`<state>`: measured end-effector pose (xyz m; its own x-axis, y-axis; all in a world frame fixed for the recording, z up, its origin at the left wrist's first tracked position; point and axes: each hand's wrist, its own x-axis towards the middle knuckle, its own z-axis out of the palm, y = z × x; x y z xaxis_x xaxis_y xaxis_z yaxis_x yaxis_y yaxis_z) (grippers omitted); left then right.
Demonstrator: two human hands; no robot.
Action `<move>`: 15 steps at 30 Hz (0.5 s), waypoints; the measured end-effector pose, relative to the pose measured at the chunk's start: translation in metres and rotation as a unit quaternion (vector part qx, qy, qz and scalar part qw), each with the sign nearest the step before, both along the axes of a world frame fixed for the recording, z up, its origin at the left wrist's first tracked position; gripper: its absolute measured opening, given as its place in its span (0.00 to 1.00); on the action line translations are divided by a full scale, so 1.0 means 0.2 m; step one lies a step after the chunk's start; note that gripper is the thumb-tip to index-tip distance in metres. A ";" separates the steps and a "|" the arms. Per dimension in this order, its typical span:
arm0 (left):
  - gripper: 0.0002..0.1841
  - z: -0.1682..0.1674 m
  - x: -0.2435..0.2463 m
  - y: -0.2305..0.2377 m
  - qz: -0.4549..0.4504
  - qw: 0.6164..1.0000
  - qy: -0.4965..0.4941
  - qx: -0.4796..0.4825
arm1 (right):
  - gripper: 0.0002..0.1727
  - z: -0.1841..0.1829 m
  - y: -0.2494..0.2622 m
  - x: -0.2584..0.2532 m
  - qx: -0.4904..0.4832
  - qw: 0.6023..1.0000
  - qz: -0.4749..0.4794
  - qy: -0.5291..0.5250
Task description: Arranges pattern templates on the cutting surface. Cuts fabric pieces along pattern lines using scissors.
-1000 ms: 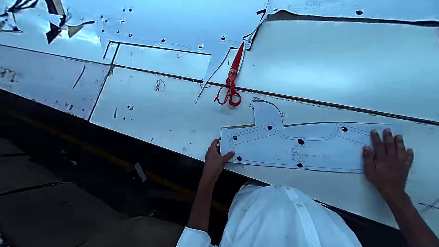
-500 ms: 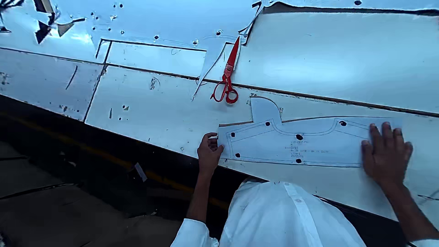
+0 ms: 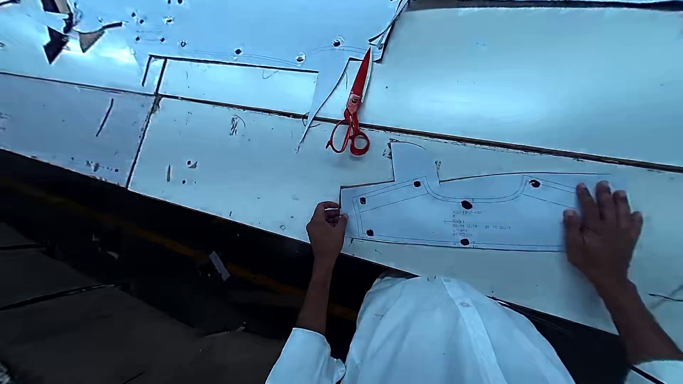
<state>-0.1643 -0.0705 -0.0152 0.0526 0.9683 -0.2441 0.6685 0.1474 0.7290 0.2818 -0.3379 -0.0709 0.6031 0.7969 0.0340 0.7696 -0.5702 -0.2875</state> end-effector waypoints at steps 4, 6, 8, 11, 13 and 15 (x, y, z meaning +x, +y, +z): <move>0.19 -0.01 0.00 0.00 0.008 1.000 -0.001 0.006 | 0.38 -0.01 0.00 0.00 0.011 1.000 -0.004 -0.001; 0.19 -0.01 0.00 0.00 0.013 1.000 0.000 0.012 | 0.37 0.00 0.00 0.00 0.015 1.000 -0.004 -0.001; 0.19 -0.01 0.01 -0.01 0.020 1.000 0.004 0.013 | 0.37 0.00 0.00 0.00 0.012 1.000 -0.003 -0.001; 0.18 -0.01 0.02 -0.01 0.033 0.999 0.007 0.026 | 0.36 0.00 0.00 -0.01 0.014 1.000 -0.004 -0.004; 0.18 -0.02 0.03 -0.02 0.042 0.998 0.004 0.036 | 0.37 0.00 0.00 0.00 0.010 1.000 -0.006 -0.003; 0.17 -0.02 0.03 -0.03 0.050 0.998 0.005 0.049 | 0.37 0.00 0.00 0.00 0.014 1.000 -0.007 -0.003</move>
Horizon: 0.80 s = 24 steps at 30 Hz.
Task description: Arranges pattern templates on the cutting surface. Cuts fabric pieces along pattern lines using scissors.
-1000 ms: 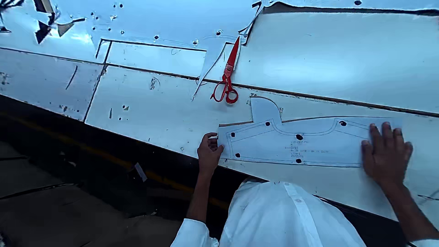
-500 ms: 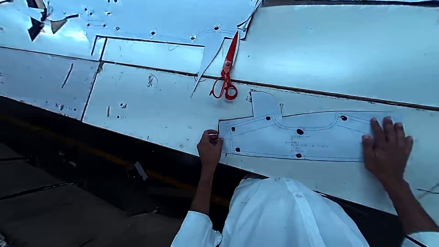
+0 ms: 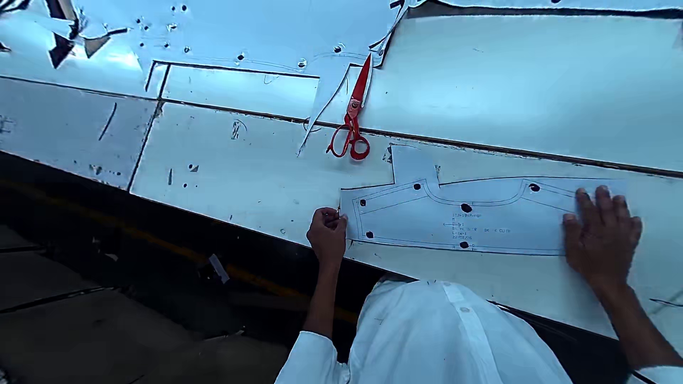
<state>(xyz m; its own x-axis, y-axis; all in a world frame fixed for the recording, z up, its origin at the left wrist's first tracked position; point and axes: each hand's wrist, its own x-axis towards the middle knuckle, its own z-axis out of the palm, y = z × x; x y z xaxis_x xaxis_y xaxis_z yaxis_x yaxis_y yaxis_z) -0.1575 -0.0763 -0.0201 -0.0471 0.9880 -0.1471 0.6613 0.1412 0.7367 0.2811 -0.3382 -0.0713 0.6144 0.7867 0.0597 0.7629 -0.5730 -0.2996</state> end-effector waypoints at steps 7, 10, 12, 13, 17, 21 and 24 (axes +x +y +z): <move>0.17 0.01 0.02 0.00 0.011 0.999 0.042 0.006 | 0.37 0.01 0.01 0.00 0.000 1.000 0.009 -0.001; 0.20 0.01 0.00 -0.04 -0.042 0.992 0.117 0.035 | 0.37 0.01 0.00 0.00 0.001 1.000 0.011 -0.003; 0.22 0.04 0.01 -0.05 -0.058 0.986 0.156 0.034 | 0.37 0.01 0.00 0.00 0.004 1.000 0.010 -0.004; 0.23 0.06 0.02 -0.06 -0.061 0.984 0.169 0.019 | 0.37 0.01 0.00 0.00 0.004 1.000 0.008 -0.002; 0.24 0.14 0.05 -0.07 -0.077 0.978 0.187 -0.050 | 0.38 0.00 0.01 0.01 0.001 1.000 0.006 -0.007; 0.20 0.13 0.03 -0.06 -0.079 0.981 0.171 -0.054 | 0.37 0.00 0.01 0.00 0.002 1.000 0.007 -0.013; 0.17 0.14 0.05 0.00 -0.049 0.981 0.157 -0.105 | 0.37 0.00 0.01 0.00 0.008 1.000 0.007 -0.014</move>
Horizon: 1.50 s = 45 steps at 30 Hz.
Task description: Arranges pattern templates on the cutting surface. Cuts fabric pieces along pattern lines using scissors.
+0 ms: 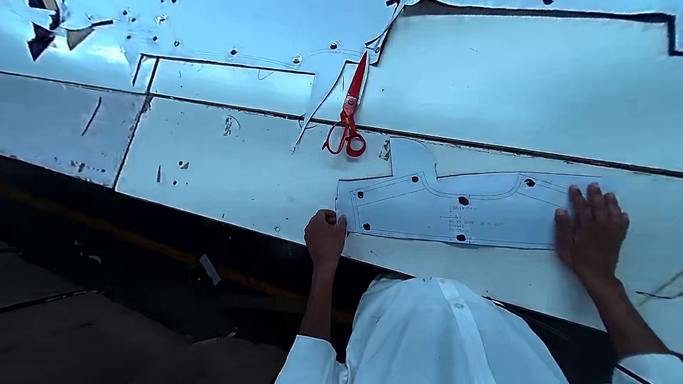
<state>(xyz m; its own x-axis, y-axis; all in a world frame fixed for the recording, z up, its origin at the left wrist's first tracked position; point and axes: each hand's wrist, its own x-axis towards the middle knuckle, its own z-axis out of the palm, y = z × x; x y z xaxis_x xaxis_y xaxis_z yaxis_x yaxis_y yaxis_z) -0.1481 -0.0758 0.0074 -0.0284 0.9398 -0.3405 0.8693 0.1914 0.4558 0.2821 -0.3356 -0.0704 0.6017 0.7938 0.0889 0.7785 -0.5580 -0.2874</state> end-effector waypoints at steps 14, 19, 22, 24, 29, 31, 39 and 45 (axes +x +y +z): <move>0.17 -0.01 -0.08 0.06 0.003 0.983 -0.182 -0.013 | 0.36 0.01 0.00 0.00 -0.002 1.000 0.000 -0.008; 0.14 -0.08 -0.04 0.15 -0.040 0.992 -0.114 0.041 | 0.36 0.01 0.00 0.00 -0.008 1.000 -0.004 -0.006; 0.14 -0.08 -0.03 0.16 -0.054 0.991 -0.110 0.059 | 0.36 0.04 0.02 -0.01 -0.017 1.000 -0.014 -0.011; 0.14 -0.09 -0.03 0.17 -0.061 0.988 -0.124 0.074 | 0.38 0.09 0.09 -0.03 -0.008 1.000 -0.007 -0.007; 0.13 -0.09 0.00 0.24 -0.086 0.982 -0.144 0.085 | 0.42 0.22 0.43 -0.18 0.000 0.994 0.072 0.084; 0.13 -0.09 0.04 0.27 -0.108 0.978 -0.158 0.087 | 0.44 0.21 0.54 -0.25 0.003 0.990 0.109 0.089; 0.09 -0.04 0.32 0.41 -0.232 0.929 -0.264 0.114 | 0.50 0.28 0.64 -0.37 0.006 0.984 0.094 0.152; 0.07 0.09 0.50 0.61 -0.304 0.888 -0.326 0.112 | 0.39 0.42 0.77 -0.30 0.017 0.921 0.020 0.388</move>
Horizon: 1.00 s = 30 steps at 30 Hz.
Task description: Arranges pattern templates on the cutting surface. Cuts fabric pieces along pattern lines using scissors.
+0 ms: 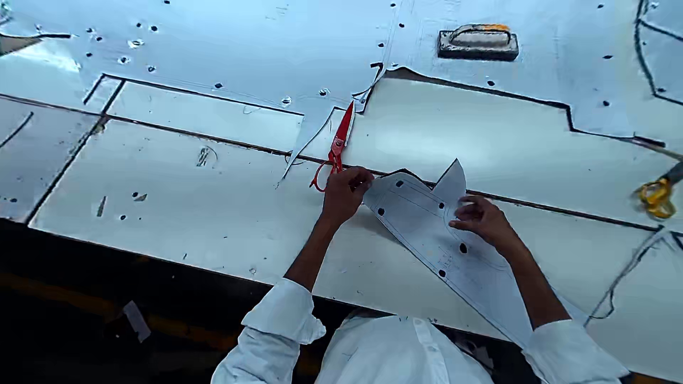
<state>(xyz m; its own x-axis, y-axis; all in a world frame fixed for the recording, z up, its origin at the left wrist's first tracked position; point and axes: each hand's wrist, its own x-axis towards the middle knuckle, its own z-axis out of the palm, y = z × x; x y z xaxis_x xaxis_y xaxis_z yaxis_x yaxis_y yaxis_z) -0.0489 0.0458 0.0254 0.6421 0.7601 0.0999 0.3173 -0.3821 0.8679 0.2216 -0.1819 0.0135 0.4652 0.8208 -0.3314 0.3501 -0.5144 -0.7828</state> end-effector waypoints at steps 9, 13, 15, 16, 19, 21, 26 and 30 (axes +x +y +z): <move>0.06 0.03 0.15 0.23 -0.055 0.997 -0.015 -0.050 | 0.30 -0.03 0.09 -0.01 0.001 0.999 -0.040 -0.025; 0.07 0.03 0.16 0.26 -0.039 0.995 0.045 -0.084 | 0.38 -0.04 0.17 -0.10 0.063 0.987 -0.054 -0.137; 0.09 0.03 0.14 0.26 -0.020 0.992 0.089 -0.088 | 0.35 -0.06 0.18 -0.17 0.074 0.982 -0.050 -0.165; 0.10 0.03 0.12 0.25 -0.010 0.990 0.110 -0.089 | 0.35 -0.08 0.16 -0.22 0.075 0.979 -0.051 -0.180; 0.13 0.01 0.00 0.19 0.030 0.986 0.146 -0.075 | 0.36 -0.12 0.01 -0.38 0.044 0.968 -0.048 -0.244; 0.12 0.00 -0.11 0.12 0.068 0.983 0.152 -0.074 | 0.41 -0.17 -0.17 -0.49 0.023 0.953 -0.042 -0.300; 0.10 -0.07 -0.37 -0.14 0.183 0.972 0.096 -0.114 | 0.52 -0.29 -0.63 -0.69 0.000 0.915 0.000 -0.404; 0.11 -0.13 -0.50 -0.34 0.253 0.941 0.051 -0.218 | 0.34 -0.32 -0.74 -0.62 0.026 0.916 0.024 -0.399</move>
<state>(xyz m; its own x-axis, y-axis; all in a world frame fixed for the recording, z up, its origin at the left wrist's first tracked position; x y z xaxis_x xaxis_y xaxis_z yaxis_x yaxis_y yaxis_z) -0.1484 -0.0212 -0.0005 0.1767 0.9254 -0.3352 0.4528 0.2260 0.8625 0.0979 -0.3308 -0.0501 0.5054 0.8516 0.1388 0.8428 -0.4528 -0.2910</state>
